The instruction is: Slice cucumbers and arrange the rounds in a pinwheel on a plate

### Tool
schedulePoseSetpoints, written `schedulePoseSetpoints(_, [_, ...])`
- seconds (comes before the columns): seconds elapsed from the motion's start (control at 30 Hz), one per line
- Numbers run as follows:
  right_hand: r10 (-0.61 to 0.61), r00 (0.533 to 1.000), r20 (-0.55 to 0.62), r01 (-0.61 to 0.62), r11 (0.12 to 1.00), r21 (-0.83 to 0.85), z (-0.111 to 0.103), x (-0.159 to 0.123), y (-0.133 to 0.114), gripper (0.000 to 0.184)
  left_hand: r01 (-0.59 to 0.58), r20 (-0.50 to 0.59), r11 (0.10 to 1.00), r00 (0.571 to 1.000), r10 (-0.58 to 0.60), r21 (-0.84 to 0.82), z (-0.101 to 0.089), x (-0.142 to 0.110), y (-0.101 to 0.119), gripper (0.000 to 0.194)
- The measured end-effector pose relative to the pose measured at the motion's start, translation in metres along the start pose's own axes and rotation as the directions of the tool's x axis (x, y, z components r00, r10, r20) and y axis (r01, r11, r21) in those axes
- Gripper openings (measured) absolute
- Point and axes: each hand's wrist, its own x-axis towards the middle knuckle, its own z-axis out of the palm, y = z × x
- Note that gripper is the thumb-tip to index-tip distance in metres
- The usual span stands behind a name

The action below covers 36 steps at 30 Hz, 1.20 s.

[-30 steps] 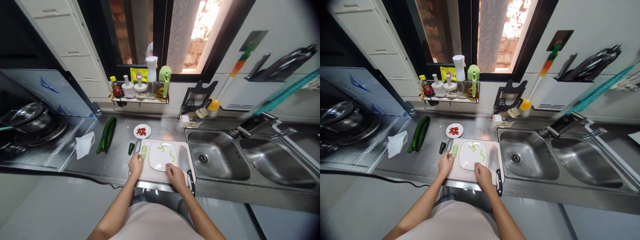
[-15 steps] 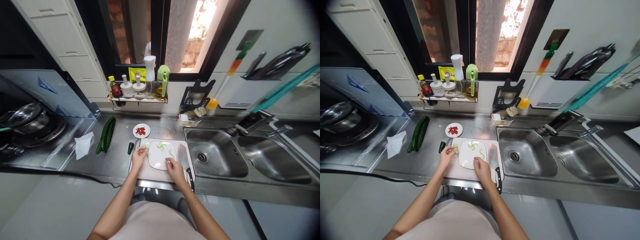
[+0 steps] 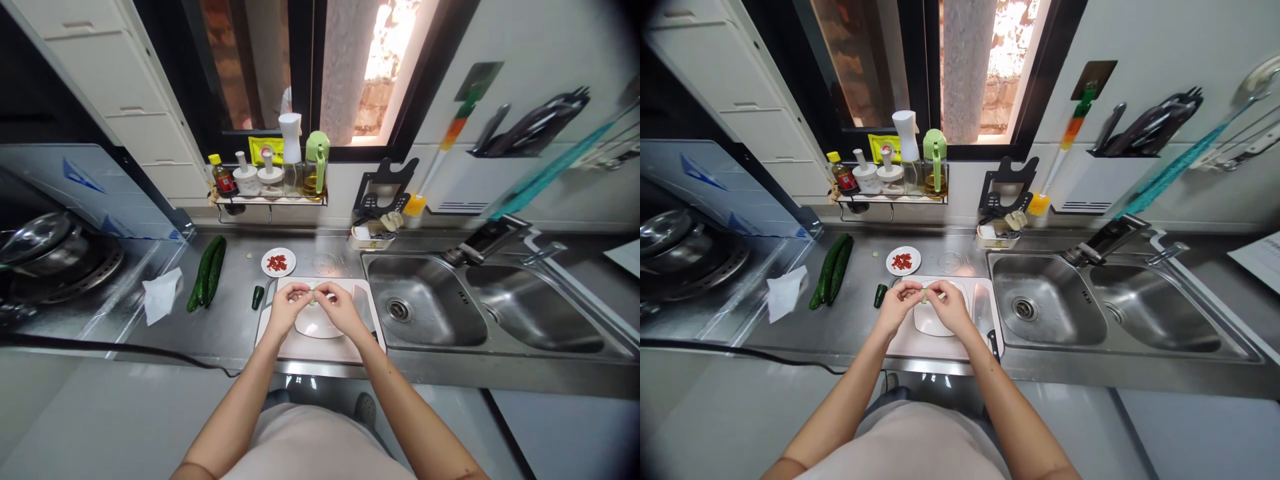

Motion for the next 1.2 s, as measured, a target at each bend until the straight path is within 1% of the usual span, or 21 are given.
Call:
schedulePoseSetpoints(0.1, [0.02,1.0,-0.009,-0.02,0.998,0.061,0.001,0.0,0.001,0.021,0.002,-0.049,1.0,0.999,-0.001,0.011,-0.001,-0.001,-0.004,0.033])
schedulePoseSetpoints(0.17, [0.04,0.999,-0.026,-0.037,0.995,0.09,0.0,0.001,0.002,0.021,0.04,-0.075,0.999,0.996,-0.041,-0.012,-0.001,-0.004,-0.007,0.035])
schedulePoseSetpoints(0.2, [0.045,0.998,-0.033,-0.042,0.995,0.094,-0.001,0.001,0.003,0.021,0.076,-0.069,0.997,0.995,-0.078,-0.03,-0.001,-0.005,-0.008,0.037])
schedulePoseSetpoints(0.27, [0.044,0.998,-0.04,-0.04,0.995,0.086,-0.002,0.001,0.004,0.022,0.179,-0.024,0.981,0.983,-0.181,-0.076,0.001,-0.008,-0.009,0.042])
schedulePoseSetpoints(0.33, [0.034,0.999,-0.031,-0.031,0.997,0.077,-0.003,0.0,0.005,0.022,0.29,0.032,0.947,0.957,-0.288,-0.138,0.004,-0.011,-0.007,0.047])
schedulePoseSetpoints(0.4, [0.022,1.0,-0.008,-0.021,0.997,0.072,-0.004,-0.001,0.005,0.022,0.375,0.076,0.903,0.927,-0.367,-0.21,0.007,-0.012,-0.003,0.051])
schedulePoseSetpoints(0.47, [0.008,1.0,0.021,-0.009,0.998,0.066,-0.005,-0.002,0.005,0.022,0.426,0.114,0.863,0.905,-0.411,-0.27,0.009,-0.011,0.001,0.052])
schedulePoseSetpoints(0.57, [-0.014,0.998,0.062,0.01,0.998,0.061,-0.006,-0.004,0.005,0.02,0.471,0.167,0.819,0.882,-0.44,-0.328,0.008,-0.009,0.004,0.052])
schedulePoseSetpoints(0.63, [-0.025,0.996,0.082,0.02,0.998,0.062,-0.007,-0.004,0.005,0.019,0.478,0.174,0.809,0.878,-0.445,-0.342,0.006,-0.007,0.004,0.051])
schedulePoseSetpoints(0.8, [-0.045,0.992,0.12,0.04,0.998,0.042,-0.01,-0.005,0.008,0.016,0.476,0.159,0.82,0.88,-0.448,-0.319,0.006,-0.006,0.002,0.051])
schedulePoseSetpoints(0.9, [-0.042,0.991,0.128,0.038,0.999,0.039,-0.01,-0.005,0.011,0.016,0.46,0.151,0.826,0.888,-0.435,-0.326,0.007,-0.006,0.001,0.054])
schedulePoseSetpoints(1.03, [-0.033,0.993,0.112,0.023,0.996,0.083,-0.008,-0.005,0.011,0.016,0.385,0.117,0.861,0.923,-0.367,-0.331,0.008,-0.005,-0.002,0.057])
schedulePoseSetpoints(1.2, [0.015,0.996,0.091,-0.028,0.989,0.143,-0.003,-0.006,0.008,0.019,0.262,0.045,0.927,0.965,-0.26,-0.27,0.008,-0.005,-0.006,0.054])
